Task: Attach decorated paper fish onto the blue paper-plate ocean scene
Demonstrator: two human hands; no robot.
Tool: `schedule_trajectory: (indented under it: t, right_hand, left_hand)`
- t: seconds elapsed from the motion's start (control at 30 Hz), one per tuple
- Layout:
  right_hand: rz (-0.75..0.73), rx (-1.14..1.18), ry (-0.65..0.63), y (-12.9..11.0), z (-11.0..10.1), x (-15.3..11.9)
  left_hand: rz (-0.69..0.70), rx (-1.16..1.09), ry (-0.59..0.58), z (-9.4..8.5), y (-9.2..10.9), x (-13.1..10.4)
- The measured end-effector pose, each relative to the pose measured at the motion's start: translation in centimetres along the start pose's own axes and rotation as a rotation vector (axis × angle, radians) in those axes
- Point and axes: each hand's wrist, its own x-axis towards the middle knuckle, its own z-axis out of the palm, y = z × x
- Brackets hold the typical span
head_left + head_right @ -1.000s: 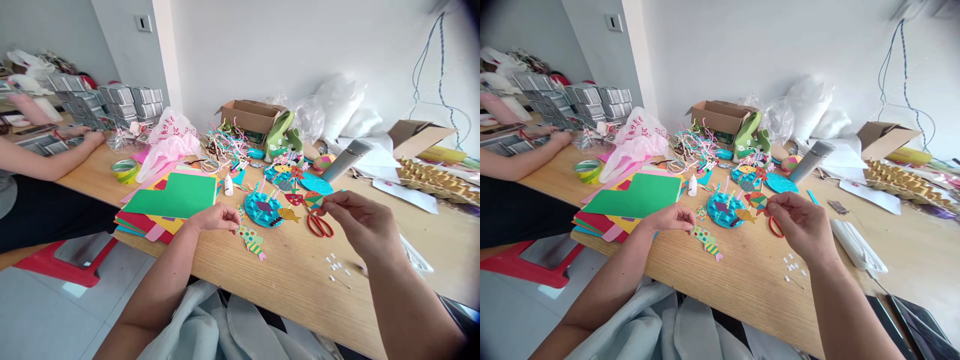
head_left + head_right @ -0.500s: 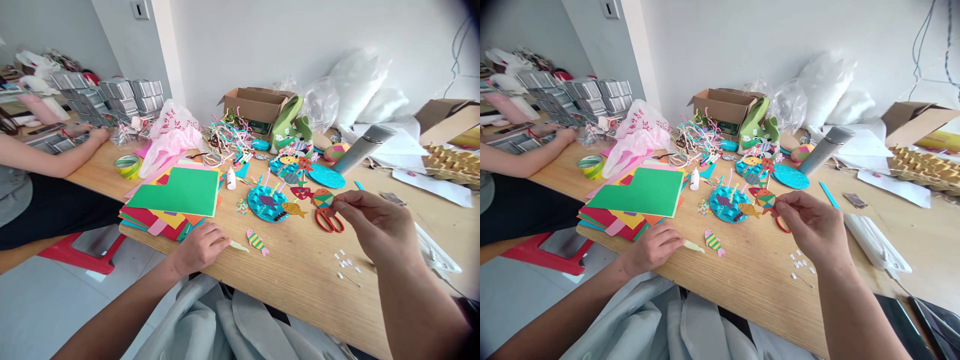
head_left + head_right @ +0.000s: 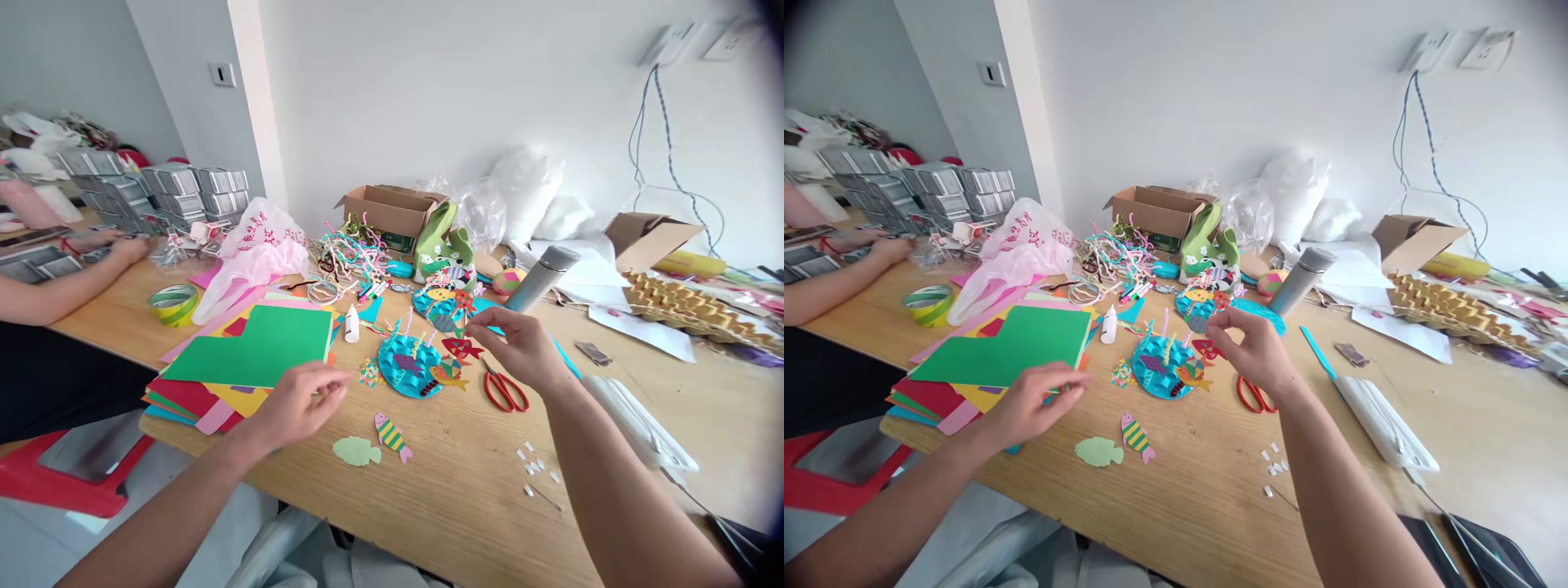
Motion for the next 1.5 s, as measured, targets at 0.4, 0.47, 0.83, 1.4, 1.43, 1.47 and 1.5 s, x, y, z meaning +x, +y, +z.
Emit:
schedule_trajectory:
  t: [0.4, 0.47, 0.83, 1.4, 1.43, 1.47, 1.5]
  right_hand:
    - [-0.087, -0.043, -0.105, 0.2, -0.9, 1.3]
    - [-0.119, -0.086, -0.172, 0.0, -1.8, 0.5]
    - [0.047, -0.14, -0.309, 0.9, 1.1, -1.3]
    - [0.214, 0.313, -0.292, 2.5, 0.9, -2.0]
    - [0.215, 0.333, -0.285, 2.5, 0.8, -2.0]
    - [0.22, 0.358, -0.262, 2.5, 0.7, -2.0]
    - [0.228, 0.382, -0.225, 2.5, 0.6, -2.0]
  left_hand:
    - [-0.122, -0.548, 0.007, 3.3, 1.4, 14.0]
    - [-0.086, -0.5, -0.015, 3.3, 1.9, 14.0]
    - [0.009, -0.347, -0.073, 4.8, 3.7, 14.9]
    - [-0.059, -0.341, -0.129, 5.4, 2.3, 15.4]
    - [-0.049, -0.333, -0.133, 5.3, 2.4, 15.4]
    - [-0.04, -0.329, -0.132, 5.3, 2.4, 15.4]
    - [-0.035, -0.328, -0.127, 5.2, 2.4, 15.4]
